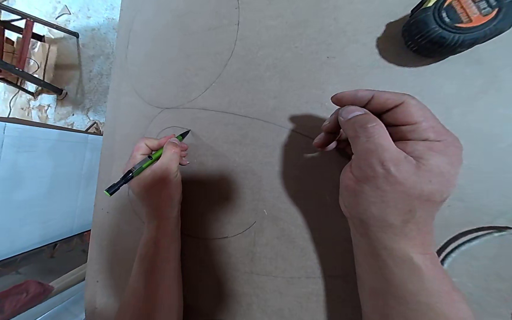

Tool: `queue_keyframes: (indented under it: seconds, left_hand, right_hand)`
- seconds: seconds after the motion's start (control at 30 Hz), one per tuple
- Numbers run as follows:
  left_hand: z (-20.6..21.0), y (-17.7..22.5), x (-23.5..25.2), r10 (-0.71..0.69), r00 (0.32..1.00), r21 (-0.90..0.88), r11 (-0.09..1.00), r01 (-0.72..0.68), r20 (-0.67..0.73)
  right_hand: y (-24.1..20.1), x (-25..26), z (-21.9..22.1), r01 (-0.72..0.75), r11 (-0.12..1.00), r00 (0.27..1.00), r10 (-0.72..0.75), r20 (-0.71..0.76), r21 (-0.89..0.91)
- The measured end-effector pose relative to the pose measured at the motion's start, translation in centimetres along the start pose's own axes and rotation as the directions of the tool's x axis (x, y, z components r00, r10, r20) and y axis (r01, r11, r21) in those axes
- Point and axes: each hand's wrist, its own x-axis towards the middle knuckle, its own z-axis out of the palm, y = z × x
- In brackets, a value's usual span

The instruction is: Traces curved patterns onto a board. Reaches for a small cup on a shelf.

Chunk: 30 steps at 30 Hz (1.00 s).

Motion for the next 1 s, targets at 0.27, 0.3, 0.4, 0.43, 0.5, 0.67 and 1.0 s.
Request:
queue_keyframes:
  seconds: [0.27, 0.3, 0.4, 0.43, 0.5, 0.67, 1.0]
  left_hand:
    - [-0.08, 0.01, -0.17, 0.021, 0.999, -0.002, 1.0, -0.021, 0.037]
    - [-0.08, -0.01, -0.2, 0.026, 0.999, -0.002, 1.0, -0.026, 0.042]
    - [-0.07, 0.0, -0.26, 0.039, 0.998, 0.006, 0.999, -0.04, 0.057]
    - [-0.08, 0.02, -0.3, 0.04, 0.997, 0.007, 0.999, -0.041, 0.059]
    - [-0.13, 0.0, -0.33, 0.047, 0.996, 0.011, 0.999, -0.048, 0.07]
    - [-0.24, 0.23, -0.63, 0.035, 0.994, 0.012, 0.999, -0.037, 0.102]
    - [-0.11, 0.37, -1.0, 0.05, 0.987, -0.009, 0.999, -0.049, 0.153]
  right_hand:
    - [0.02, -0.04, 0.09, 0.006, 1.0, 1.0, -0.006, 0.0, -0.027]
    - [0.02, -0.05, 0.1, 0.007, 0.999, 1.0, -0.007, 0.0, -0.033]
    - [0.06, -0.08, 0.11, 0.012, 0.999, 1.0, -0.012, 0.0, -0.042]
    - [0.09, -0.08, 0.1, 0.016, 0.999, 1.0, -0.016, 0.0, -0.041]
    - [0.08, -0.08, 0.11, 0.017, 0.999, 1.0, -0.017, 0.001, -0.043]
    - [0.02, -0.13, 0.12, 0.012, 0.998, 1.0, -0.012, -0.005, -0.056]
    - [0.18, -0.07, 0.27, 0.033, 0.999, 0.999, -0.033, -0.007, -0.028]
